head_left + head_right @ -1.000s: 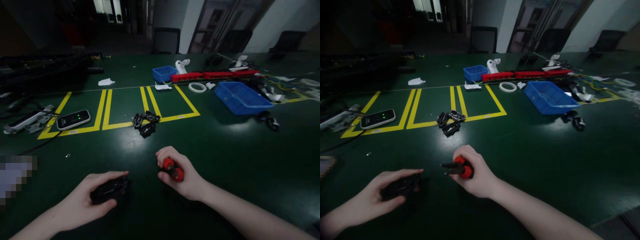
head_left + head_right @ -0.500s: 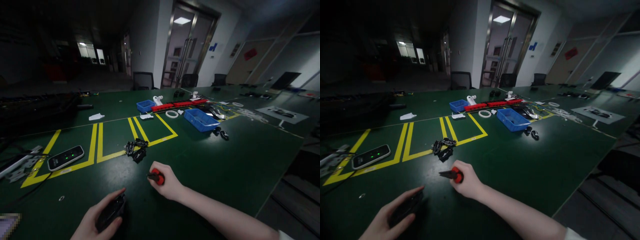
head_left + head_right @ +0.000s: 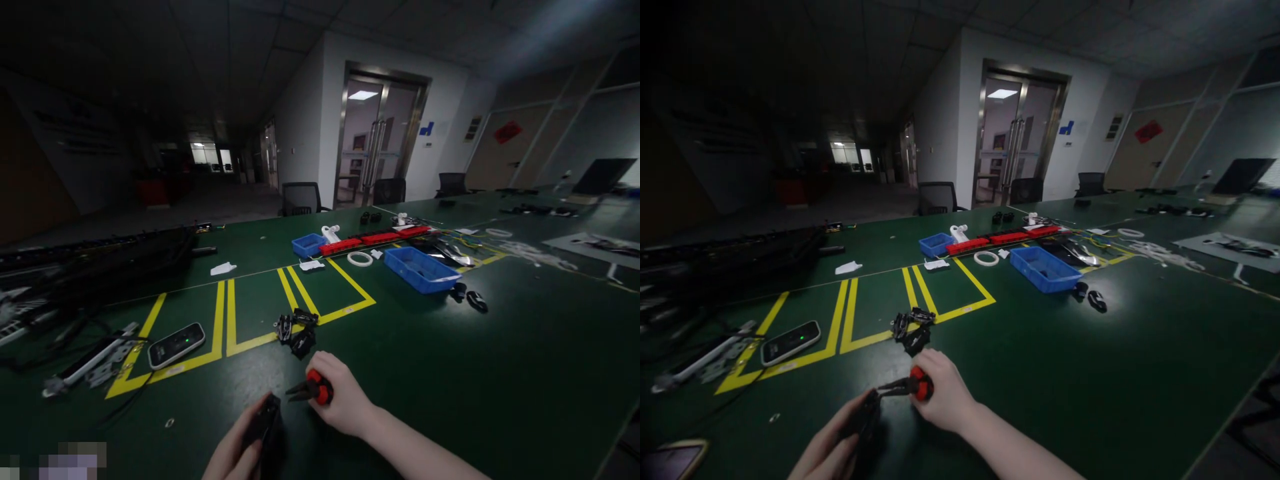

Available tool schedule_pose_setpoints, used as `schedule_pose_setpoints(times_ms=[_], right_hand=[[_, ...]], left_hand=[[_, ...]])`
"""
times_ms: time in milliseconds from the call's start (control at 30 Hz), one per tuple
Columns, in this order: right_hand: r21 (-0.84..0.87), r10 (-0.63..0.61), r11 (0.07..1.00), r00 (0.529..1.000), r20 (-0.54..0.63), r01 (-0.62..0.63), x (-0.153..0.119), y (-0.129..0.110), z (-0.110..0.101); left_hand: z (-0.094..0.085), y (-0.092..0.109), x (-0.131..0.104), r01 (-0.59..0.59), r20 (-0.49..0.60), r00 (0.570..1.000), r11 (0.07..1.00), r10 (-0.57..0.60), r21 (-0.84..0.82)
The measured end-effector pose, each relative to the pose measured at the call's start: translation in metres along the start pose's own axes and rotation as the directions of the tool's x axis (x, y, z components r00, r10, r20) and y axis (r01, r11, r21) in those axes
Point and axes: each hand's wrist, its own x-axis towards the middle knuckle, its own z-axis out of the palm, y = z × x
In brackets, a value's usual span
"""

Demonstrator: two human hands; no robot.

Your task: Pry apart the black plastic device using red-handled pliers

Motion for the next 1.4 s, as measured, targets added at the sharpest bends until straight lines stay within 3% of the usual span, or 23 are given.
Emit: schedule_pose_setpoints(times_ms=[300,567,733,867,1000,1267,1400], right_hand=[[-0.076,-0.014,0.997,1.000,-0.008,0.014,-0.008,-0.005,-0.011],[-0.146,-0.038,0.989,0.999,0.022,0.041,-0.014,-0.014,-0.017],[-0.182,-0.041,0.982,0.999,0.016,0.043,-0.010,-0.016,-0.017],[-0.212,-0.038,0.977,0.999,-0.008,0.035,-0.009,-0.014,-0.026],[-0.230,-0.046,0.972,0.999,-0.029,0.038,-0.007,-0.013,-0.034],[-0.220,-0.100,0.971,0.995,-0.015,0.094,-0.011,-0.021,-0.037],[-0.214,-0.090,0.974,0.995,-0.036,0.080,-0.012,-0.025,-0.039]], left_hand=[[0.004,-0.001,0.003,0.078,-0.049,0.995,0.985,-0.087,-0.153],[0.007,-0.012,-0.004,0.213,0.029,0.977,0.945,-0.212,-0.248],[0.027,0.000,-0.012,0.342,0.128,0.940,0.862,-0.317,-0.373],[0.039,0.011,-0.015,0.297,0.101,0.955,0.871,-0.280,-0.392],[0.036,0.021,-0.017,0.270,0.090,0.963,0.886,-0.255,-0.377],[0.022,0.026,-0.021,0.332,0.255,0.937,0.839,-0.240,-0.431],[0.024,0.030,-0.030,0.355,0.295,0.925,0.818,-0.239,-0.452]])
